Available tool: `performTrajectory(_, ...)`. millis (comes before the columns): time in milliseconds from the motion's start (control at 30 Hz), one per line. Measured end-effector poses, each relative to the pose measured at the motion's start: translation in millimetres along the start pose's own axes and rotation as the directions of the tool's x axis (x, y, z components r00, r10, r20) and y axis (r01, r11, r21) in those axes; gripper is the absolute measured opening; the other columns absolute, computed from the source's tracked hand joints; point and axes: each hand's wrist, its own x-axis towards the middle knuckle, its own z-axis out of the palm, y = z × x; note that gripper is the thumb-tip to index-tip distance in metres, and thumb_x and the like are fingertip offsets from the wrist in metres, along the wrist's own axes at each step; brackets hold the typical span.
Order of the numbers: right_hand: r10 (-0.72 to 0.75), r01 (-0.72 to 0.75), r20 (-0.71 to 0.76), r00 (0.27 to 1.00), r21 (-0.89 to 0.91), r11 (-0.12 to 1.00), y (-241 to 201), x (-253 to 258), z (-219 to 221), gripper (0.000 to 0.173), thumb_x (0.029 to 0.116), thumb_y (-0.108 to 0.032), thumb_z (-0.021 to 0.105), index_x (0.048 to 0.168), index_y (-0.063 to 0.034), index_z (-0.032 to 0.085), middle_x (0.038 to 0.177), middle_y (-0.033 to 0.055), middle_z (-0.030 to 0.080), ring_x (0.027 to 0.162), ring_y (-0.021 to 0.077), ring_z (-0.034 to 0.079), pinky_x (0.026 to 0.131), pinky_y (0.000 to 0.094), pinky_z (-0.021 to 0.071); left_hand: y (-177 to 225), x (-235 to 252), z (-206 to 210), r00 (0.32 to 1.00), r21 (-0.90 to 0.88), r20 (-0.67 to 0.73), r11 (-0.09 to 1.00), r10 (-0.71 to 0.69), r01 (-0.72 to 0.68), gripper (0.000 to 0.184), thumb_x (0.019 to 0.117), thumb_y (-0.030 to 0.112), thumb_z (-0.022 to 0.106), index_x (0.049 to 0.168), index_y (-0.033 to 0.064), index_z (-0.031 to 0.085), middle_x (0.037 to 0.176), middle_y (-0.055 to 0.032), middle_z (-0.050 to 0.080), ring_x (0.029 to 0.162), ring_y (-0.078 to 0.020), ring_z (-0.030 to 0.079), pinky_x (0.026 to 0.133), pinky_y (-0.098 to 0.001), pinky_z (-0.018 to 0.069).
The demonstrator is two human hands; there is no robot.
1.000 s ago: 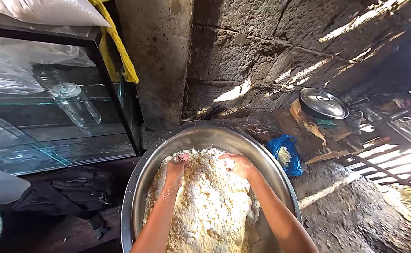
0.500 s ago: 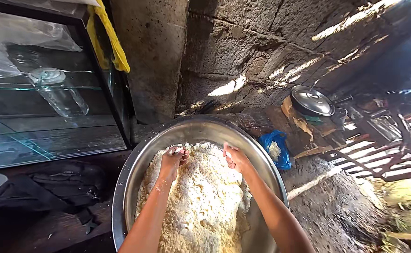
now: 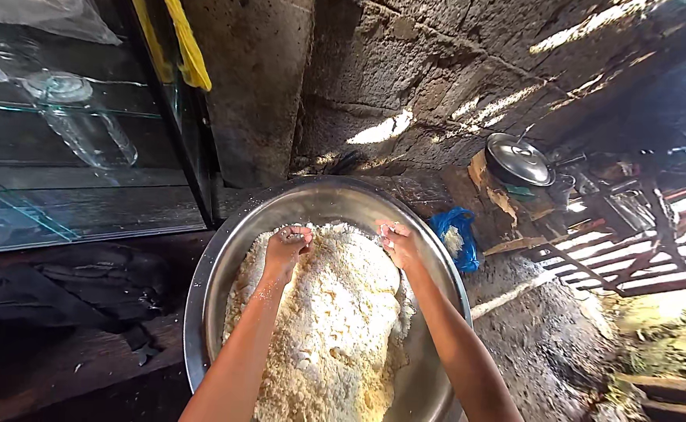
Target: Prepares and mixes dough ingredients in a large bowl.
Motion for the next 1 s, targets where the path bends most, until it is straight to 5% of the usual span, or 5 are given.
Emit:
performTrajectory(233,0.064,-0.038,0.087,0.994,-0.272,0.962,-10,-8,8,0.031,0.1105,-0.029,0.047,0.105,-0.0025,0.062,0.064,0.0011,0.05,0.044,0.0079,0.045,0.044,0.0232,0.0439,6,-5,2,0.993,0.078,0.106,0.996,-0.053,0.045,0.016,0.099,0.005,0.064,0.114,-0.0019,0.063,0.087,-0.0098,0.072,0.069,-0.0128,0.069,0.063,-0.0241,0.0572)
performTrajectory(433,0.053,0.33,0.462,0.885,-0.705,0.628,3,-13,-12,0.028,0.1049,-0.025,0.056,0.12,-0.0096,0.074,0.132,0.0107,0.066,0.131,0.023,0.056,0.114,0.0472,0.0413,2,-3,1,0.991,0.072,0.132,0.997,-0.017,0.007,0.016,0.1026,-0.003,0.053,0.114,-0.0063,0.063,0.102,-0.0137,0.074,0.083,-0.0177,0.073,0.079,-0.032,0.061)
performTrajectory(600,0.133,0.236,0.295,0.946,-0.91,0.34,21,-28,-18,0.026,0.094,-0.031,0.07,0.111,-0.0123,0.077,0.134,0.0168,0.062,0.136,0.0359,0.048,0.117,0.0628,0.0261,6,-5,2,0.996,0.041,0.079,0.999,-0.037,0.033,0.014,0.0991,0.0,0.061,0.113,-0.0042,0.062,0.092,-0.0116,0.075,0.073,-0.0147,0.073,0.068,-0.0266,0.0608)
performTrajectory(800,0.033,0.268,0.314,0.949,-0.856,0.442,41,-43,-19,0.022,0.0904,-0.03,0.073,0.103,-0.0126,0.079,0.143,0.0115,0.059,0.144,0.0308,0.041,0.12,0.058,0.0228,4,-3,6,1.0,0.147,0.007,0.989,-0.003,0.002,0.022,0.1042,0.019,0.059,0.098,-0.0011,0.065,0.07,-0.0053,0.068,0.055,-0.0104,0.064,0.055,-0.0236,0.0546)
performTrajectory(1000,0.122,-0.036,0.142,0.982,-0.494,0.869,40,-44,-33,0.03,0.1017,-0.016,0.061,0.123,0.0047,0.063,0.12,0.0181,0.067,0.097,0.0205,0.072,0.087,0.0358,0.0615,-2,3,-3,0.995,0.188,-0.011,0.978,0.097,-0.094,0.018,0.1058,0.011,0.055,0.112,-0.005,0.062,0.103,-0.0122,0.073,0.091,-0.0154,0.071,0.087,-0.0322,0.057)
